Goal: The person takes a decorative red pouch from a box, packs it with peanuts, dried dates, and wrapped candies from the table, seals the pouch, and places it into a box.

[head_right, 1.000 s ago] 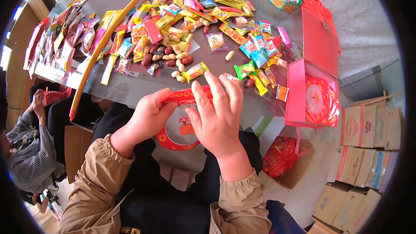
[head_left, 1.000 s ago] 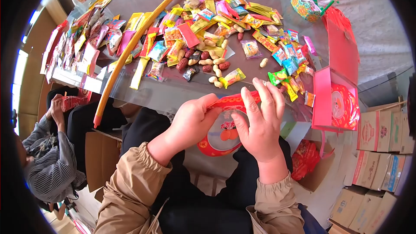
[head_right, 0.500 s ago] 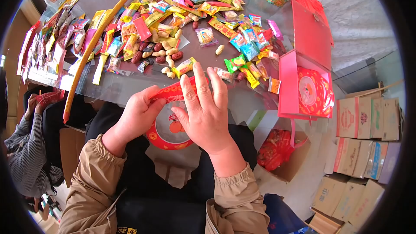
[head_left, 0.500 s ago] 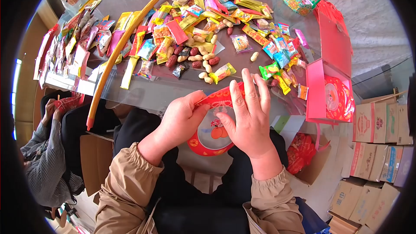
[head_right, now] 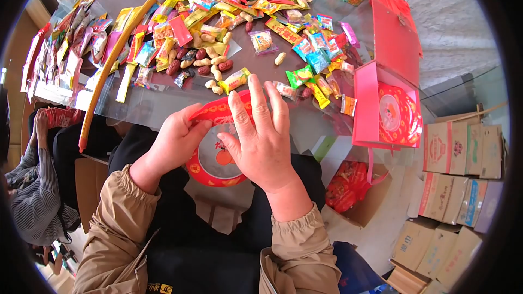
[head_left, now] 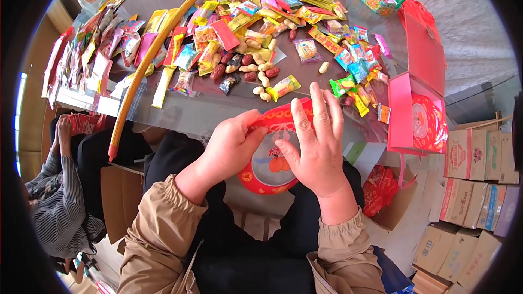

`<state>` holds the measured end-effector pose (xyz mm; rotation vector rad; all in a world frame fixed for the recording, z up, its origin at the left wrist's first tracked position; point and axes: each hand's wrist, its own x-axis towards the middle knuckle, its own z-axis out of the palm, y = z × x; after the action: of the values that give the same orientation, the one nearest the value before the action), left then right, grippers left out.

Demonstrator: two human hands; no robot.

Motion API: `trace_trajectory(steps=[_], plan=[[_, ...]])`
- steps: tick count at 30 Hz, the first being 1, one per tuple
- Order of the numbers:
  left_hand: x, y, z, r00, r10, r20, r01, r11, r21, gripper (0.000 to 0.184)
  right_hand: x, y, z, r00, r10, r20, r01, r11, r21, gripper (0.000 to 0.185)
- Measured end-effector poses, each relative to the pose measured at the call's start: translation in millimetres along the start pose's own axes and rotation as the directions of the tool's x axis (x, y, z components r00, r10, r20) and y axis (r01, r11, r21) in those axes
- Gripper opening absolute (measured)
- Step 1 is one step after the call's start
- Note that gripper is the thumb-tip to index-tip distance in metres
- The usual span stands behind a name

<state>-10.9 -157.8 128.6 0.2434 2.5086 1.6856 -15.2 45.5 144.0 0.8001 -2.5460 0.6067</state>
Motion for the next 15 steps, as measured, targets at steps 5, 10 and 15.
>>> trace_trajectory(steps=[5,10,15], plan=[[0.7,1.7,-1.3,0.999,-0.049,0.015,0.050,0.998,-0.034,0.012,1.4,-3.0,-2.1,1.000,0.007,0.002,-0.007,1.000,-0.012,0.067],[1.6,0.1,-2.9,0.998,-0.053,0.044,0.053,0.999,0.000,0.010,-1.1,-4.6,-0.4,0.996,0.015,-0.085,-0.018,0.999,-0.029,0.049],[1.8,-1.9,-3.2,0.992,0.040,0.124,-0.049,0.996,0.073,0.009,-1.5,2.1,3.5,0.991,-0.018,-0.131,0.014,0.999,-0.037,0.023]])
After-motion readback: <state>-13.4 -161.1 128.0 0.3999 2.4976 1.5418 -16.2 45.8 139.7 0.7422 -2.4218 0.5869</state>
